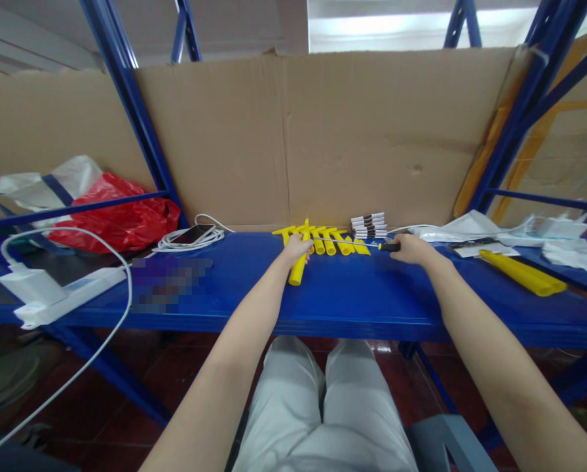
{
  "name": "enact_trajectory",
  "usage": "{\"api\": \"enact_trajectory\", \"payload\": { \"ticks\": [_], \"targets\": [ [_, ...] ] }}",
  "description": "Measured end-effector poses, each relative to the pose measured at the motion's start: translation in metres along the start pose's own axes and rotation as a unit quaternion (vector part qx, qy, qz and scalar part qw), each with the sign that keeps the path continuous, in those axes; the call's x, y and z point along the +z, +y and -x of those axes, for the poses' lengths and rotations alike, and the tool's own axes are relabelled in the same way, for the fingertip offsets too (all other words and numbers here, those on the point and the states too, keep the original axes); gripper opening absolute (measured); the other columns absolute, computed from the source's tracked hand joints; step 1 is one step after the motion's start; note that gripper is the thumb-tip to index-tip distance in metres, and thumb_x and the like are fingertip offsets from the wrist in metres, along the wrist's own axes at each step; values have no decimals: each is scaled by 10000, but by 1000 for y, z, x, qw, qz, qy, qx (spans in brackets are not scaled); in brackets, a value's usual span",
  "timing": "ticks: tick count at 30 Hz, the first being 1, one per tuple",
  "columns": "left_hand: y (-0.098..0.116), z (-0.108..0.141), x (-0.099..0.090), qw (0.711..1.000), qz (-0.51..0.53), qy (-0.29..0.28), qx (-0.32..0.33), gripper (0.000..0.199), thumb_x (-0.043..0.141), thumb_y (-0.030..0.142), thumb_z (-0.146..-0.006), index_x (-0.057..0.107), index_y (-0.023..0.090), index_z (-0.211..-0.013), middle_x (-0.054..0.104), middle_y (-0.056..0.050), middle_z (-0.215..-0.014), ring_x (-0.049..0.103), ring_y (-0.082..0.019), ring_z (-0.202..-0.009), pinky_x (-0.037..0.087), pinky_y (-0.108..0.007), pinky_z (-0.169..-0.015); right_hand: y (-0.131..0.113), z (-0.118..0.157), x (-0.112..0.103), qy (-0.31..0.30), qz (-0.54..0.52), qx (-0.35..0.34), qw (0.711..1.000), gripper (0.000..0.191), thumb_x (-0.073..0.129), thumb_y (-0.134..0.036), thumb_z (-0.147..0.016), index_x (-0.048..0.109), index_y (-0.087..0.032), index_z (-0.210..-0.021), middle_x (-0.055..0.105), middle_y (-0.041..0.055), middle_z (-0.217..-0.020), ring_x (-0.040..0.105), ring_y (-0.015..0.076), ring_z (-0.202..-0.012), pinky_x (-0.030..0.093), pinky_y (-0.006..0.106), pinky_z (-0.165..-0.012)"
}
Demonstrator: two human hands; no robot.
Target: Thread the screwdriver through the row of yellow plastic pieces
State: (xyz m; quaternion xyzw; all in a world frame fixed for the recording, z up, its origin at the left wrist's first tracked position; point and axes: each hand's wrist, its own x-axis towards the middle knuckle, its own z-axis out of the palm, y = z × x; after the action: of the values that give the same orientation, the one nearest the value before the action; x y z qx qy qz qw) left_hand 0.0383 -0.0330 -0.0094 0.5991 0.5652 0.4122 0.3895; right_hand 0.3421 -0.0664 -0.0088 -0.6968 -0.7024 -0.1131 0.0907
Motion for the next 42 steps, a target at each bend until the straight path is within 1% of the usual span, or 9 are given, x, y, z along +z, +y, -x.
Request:
{"api": "enact_trajectory", "payload": {
  "ticks": [5, 10, 16, 21, 25, 29, 33, 36, 42],
  "targets": [
    [1, 1, 0, 1000, -1, -3, 2, 115, 530, 51, -810, 602, 140, -812, 472, 55, -448, 487, -104, -386, 418, -203, -429, -2, 4, -3, -2, 2, 24, 1000, 253, 664, -274, -724, 659, -213, -970, 755, 101, -892, 701, 273, -852, 478, 299, -673],
    [0, 0, 1, 1000, -3, -3, 3, 129, 521, 54, -820, 614, 138, -849, 457, 64, -448, 493, -100, -388, 429, -198, -439, -6, 8, -6, -11, -4, 35, 999, 308, 651, -282, -746, 651, -198, -1042, 758, 137, -975, 706, 293, -895, 482, 317, -705],
    [0, 0, 0, 1000, -1, -3, -1, 118, 540, 50, -810, 608, 138, -849, 463, 68, -458, 495, -98, -389, 435, -199, -449, -8, 6, -6, -20, -1, 32, 999, 253, 594, -321, -780, 708, -213, -978, 766, 121, -1001, 707, 308, -956, 507, 342, -758],
    [2, 2, 0, 1000, -1, -2, -3, 115, 531, 44, -826, 572, 151, -812, 456, 74, -453, 483, -93, -378, 415, -197, -436, -8, 6, -7, 9, 19, 23, 1000, 248, 593, -281, -763, 703, -219, -976, 753, 127, -1091, 671, 319, -1058, 500, 366, -821],
    [1, 3, 0, 1000, 4, -8, 2, 139, 523, 40, -831, 546, 164, -774, 455, 72, -450, 476, -89, -375, 391, -191, -418, -6, 7, -7, 18, 6, 38, 999, 265, 616, -288, -743, 669, -224, -995, 752, 125, -1032, 682, 308, -993, 493, 345, -774],
    [1, 2, 0, 1000, 4, -8, 3, 118, 518, 45, -833, 568, 150, -812, 455, 73, -449, 483, -97, -385, 415, -202, -437, -5, 7, -7, 9, -17, 36, 999, 294, 649, -286, -734, 656, -222, -1021, 755, 121, -950, 697, 297, -916, 486, 321, -715],
    [3, 3, 0, 1000, 4, -9, 2, 113, 512, 45, -840, 571, 141, -831, 454, 77, -446, 484, -97, -385, 417, -204, -437, -7, 7, -7, -4, -10, 35, 999, 323, 622, -266, -762, 665, -201, -1075, 760, 132, -1017, 704, 293, -950, 497, 325, -753],
    [3, 4, 0, 1000, 4, -11, 2, 123, 507, 42, -850, 552, 149, -809, 448, 81, -438, 470, -89, -371, 393, -193, -414, -9, 7, -8, -10, 5, 28, 1000, 306, 585, -256, -780, 685, -187, -1060, 758, 142, -1080, 701, 305, -1005, 503, 342, -799],
    [0, 2, 1, 1000, -2, -13, 9, 126, 506, 52, -852, 557, 147, -787, 453, 76, -436, 468, -84, -372, 402, -186, -424, -9, 9, -10, -1, 11, 20, 1000, 257, 605, -229, -735, 693, -196, -974, 764, 134, -1012, 706, 309, -954, 494, 329, -745]
  ]
}}
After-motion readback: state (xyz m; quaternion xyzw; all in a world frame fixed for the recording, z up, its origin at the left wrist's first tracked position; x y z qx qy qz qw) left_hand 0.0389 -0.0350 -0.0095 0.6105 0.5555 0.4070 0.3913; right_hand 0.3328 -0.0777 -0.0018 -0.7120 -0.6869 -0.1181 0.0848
